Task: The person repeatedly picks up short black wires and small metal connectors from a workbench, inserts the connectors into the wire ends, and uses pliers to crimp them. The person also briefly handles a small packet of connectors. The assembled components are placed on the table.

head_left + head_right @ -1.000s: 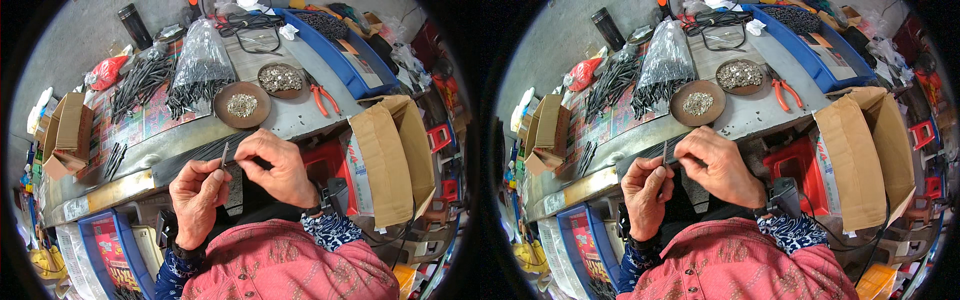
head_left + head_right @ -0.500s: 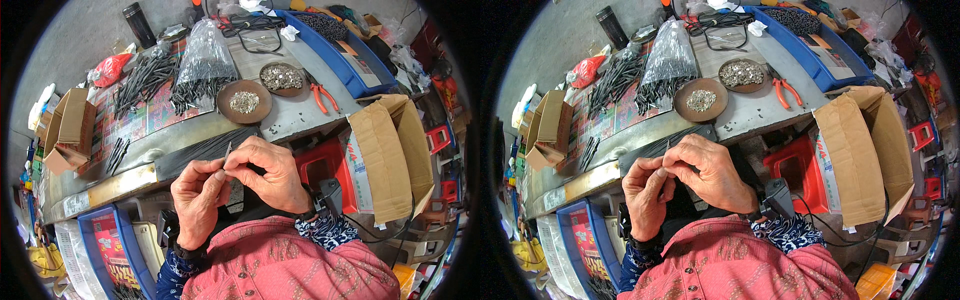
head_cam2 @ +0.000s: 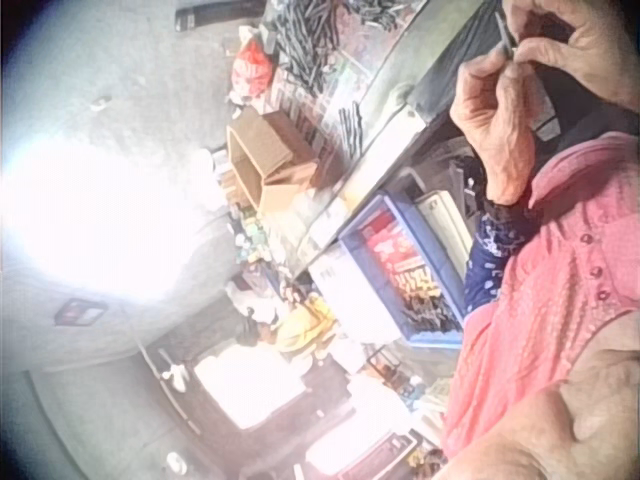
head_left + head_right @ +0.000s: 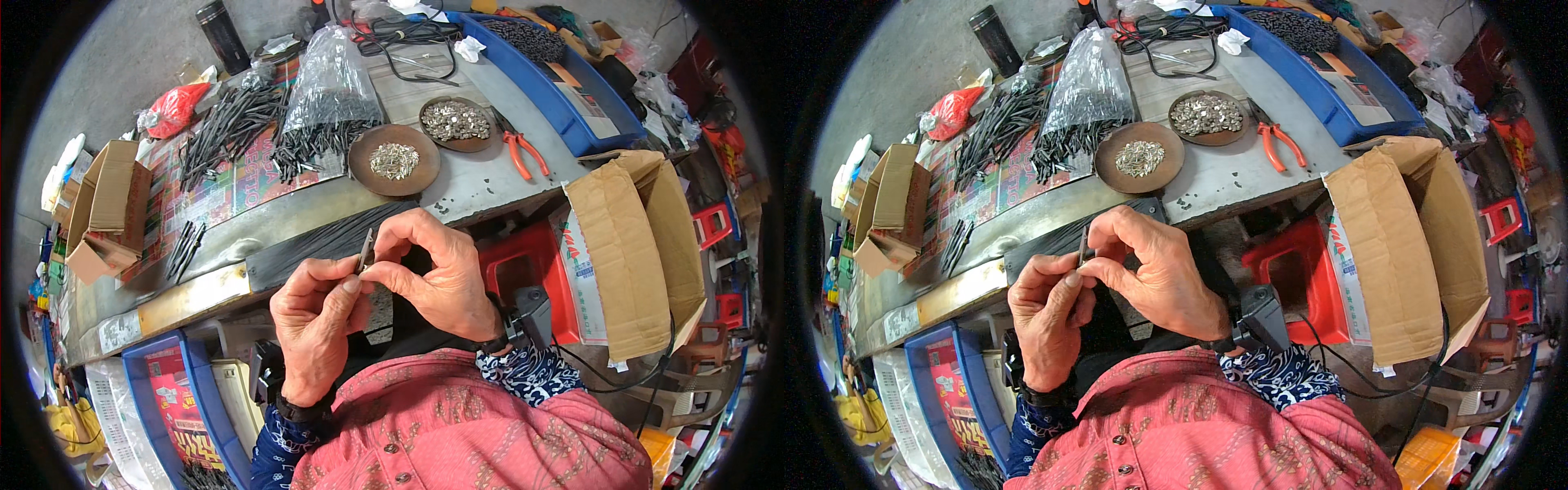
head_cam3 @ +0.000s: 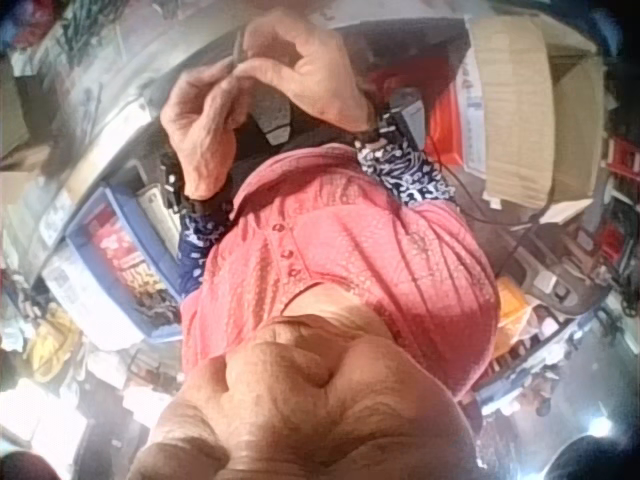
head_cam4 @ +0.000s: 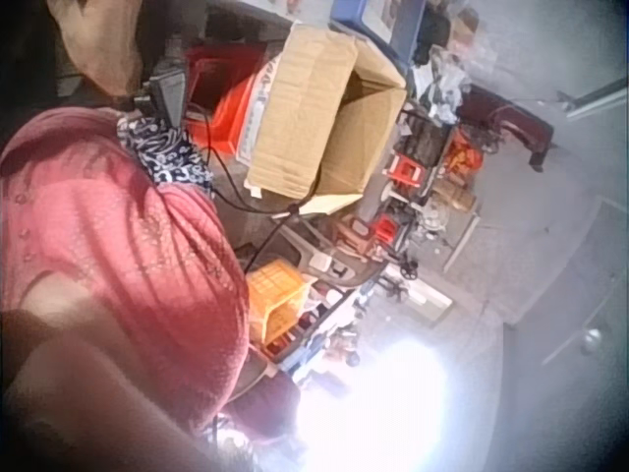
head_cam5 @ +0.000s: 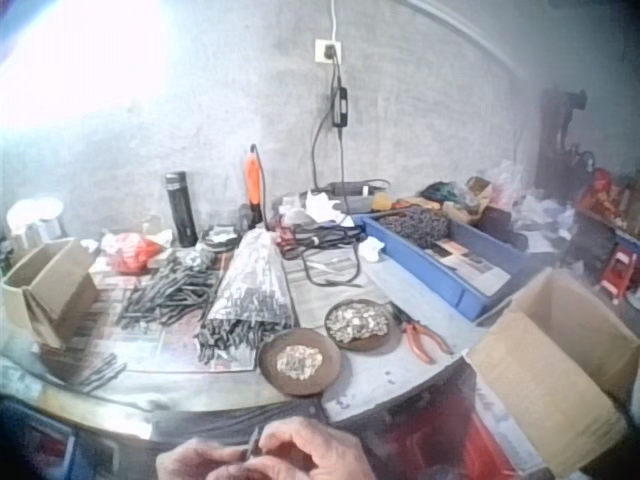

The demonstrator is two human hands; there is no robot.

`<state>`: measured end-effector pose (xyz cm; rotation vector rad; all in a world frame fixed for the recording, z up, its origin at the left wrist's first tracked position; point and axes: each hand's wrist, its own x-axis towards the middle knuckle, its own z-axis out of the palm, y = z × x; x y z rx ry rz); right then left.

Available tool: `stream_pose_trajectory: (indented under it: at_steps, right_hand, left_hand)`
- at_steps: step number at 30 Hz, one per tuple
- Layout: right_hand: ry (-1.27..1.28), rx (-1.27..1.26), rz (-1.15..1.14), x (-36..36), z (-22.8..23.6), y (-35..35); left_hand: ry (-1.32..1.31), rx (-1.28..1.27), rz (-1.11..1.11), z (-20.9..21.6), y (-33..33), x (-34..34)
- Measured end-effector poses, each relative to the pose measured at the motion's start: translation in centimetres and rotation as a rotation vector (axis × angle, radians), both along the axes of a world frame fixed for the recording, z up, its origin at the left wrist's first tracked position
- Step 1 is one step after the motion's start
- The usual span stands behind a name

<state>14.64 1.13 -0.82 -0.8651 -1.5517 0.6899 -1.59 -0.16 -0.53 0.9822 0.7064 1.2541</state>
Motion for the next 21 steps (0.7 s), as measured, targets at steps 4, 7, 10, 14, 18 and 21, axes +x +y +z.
stream_pose_trajectory:
  at_steps: [4,7,10,14,18,21]
  right_hand:
    - [-0.213,0.125,-0.091,1.0,0.9,0.7]
    - [-0.389,0.28,-0.133,1.8,1.7,1.5]
    - [-0.439,0.337,-0.157,2.0,1.9,1.9]
    - [-0.279,0.197,-0.063,1.1,1.3,1.4]
    - [-0.192,0.233,-0.071,-0.2,0.4,1.2]
    - [-0.213,0.284,-0.141,-1.0,0.0,1.0]
  left_hand:
    - [0.299,0.173,0.058,0.6,0.2,-0.7]
    - [0.559,0.532,0.106,0.7,1.2,-0.9]
    - [0.593,0.513,0.114,0.8,1.2,-0.9]
    - [0.365,0.243,0.122,0.7,0.4,-0.5]
    - [0.141,0.211,0.074,0.1,0.7,-0.3]
    - [0.122,0.169,0.097,-0.2,0.6,-0.4]
